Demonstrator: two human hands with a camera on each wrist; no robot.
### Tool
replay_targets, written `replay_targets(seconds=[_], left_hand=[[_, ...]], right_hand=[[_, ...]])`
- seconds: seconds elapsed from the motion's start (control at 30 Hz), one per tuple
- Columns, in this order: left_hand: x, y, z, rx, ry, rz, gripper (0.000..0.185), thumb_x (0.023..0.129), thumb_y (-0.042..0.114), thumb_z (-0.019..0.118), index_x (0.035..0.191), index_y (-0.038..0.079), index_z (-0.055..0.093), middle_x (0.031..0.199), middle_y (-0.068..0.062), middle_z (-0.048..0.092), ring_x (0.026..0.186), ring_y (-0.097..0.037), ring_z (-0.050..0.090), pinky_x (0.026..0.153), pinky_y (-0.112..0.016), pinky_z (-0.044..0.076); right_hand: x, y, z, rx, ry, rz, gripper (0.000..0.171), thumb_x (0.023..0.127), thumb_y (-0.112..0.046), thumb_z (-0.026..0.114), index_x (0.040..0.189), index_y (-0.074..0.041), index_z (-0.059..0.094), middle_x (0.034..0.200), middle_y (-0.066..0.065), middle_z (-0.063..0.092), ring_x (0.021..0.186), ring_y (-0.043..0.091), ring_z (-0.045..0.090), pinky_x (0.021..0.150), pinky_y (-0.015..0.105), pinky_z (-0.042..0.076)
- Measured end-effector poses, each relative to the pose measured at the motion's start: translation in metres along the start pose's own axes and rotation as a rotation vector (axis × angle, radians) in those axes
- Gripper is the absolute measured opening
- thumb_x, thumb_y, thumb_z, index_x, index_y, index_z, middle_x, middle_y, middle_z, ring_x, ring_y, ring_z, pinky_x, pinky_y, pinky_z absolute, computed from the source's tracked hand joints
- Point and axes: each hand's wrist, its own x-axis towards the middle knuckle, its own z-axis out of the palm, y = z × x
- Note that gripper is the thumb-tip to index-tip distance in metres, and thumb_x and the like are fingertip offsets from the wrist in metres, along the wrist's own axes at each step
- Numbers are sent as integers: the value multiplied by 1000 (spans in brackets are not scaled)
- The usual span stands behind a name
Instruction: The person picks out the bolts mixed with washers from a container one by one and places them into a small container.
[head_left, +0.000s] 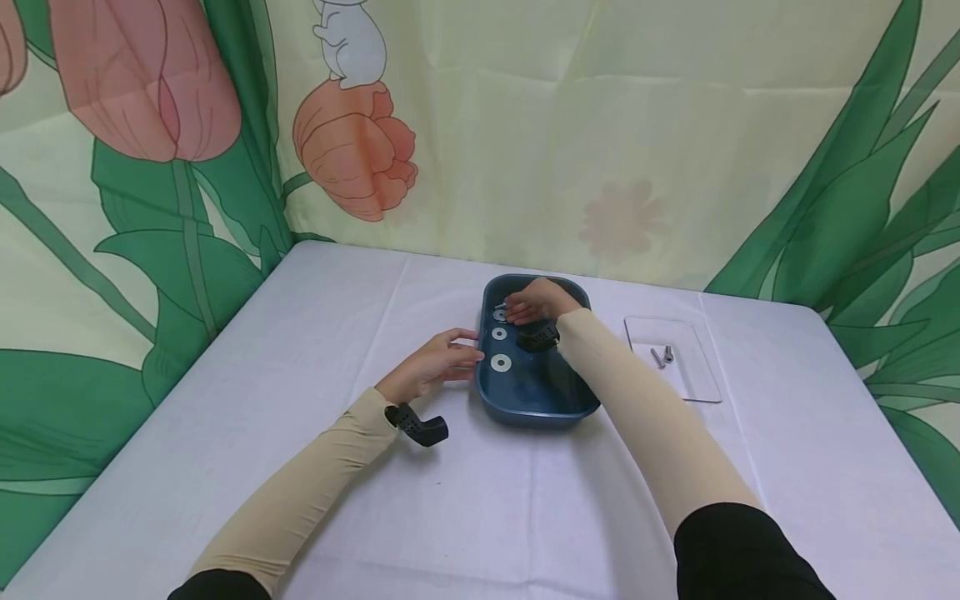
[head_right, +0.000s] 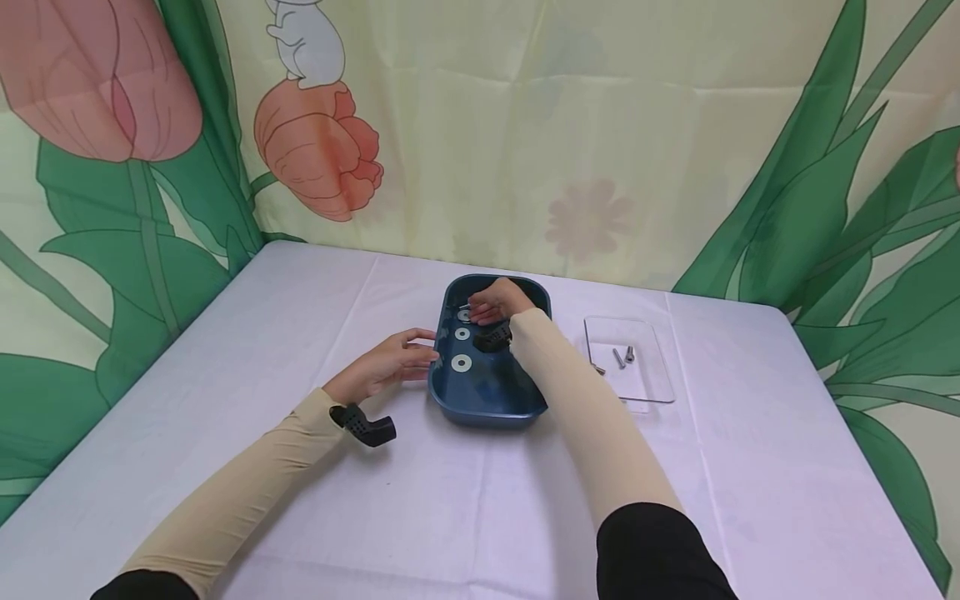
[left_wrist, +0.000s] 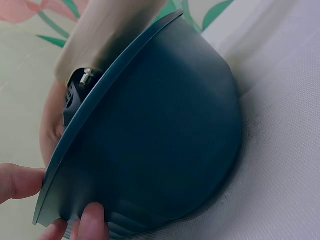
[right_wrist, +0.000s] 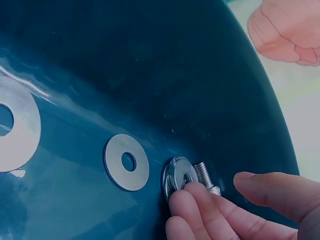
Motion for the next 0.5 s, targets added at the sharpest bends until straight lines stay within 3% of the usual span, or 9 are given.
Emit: replay_targets(seconds=[0.17, 0.33, 0.5], left_hand=[[1, -1, 0, 2, 2, 1, 50, 92, 13, 57, 137, 7, 38, 128, -18, 54, 110, -24, 60, 97, -38, 51], [1, -1, -1, 5, 3, -4, 49, 92, 13, 57, 137, 8, 38, 128, -18, 54, 111, -25, 59, 98, -38, 50], [1, 0, 0, 6, 2, -5, 49, 92, 14, 58, 137, 8, 38, 129, -18, 53, 113, -26, 58, 99, -39, 50]], right_hand=[[3, 0, 0, 7, 22, 13, 36, 95, -15, 55, 125, 4, 56, 122, 21, 62, 95, 22, 69, 93, 33, 52], [14, 5, -6, 15, 22, 6, 31, 91, -16, 61, 114, 4, 62, 103, 17, 70, 86, 21, 70, 82, 30, 57], [14, 5, -6, 33, 36, 26, 30, 90, -16, 62, 112, 5, 63, 99, 16, 71, 81, 19, 70, 82, 31, 57]])
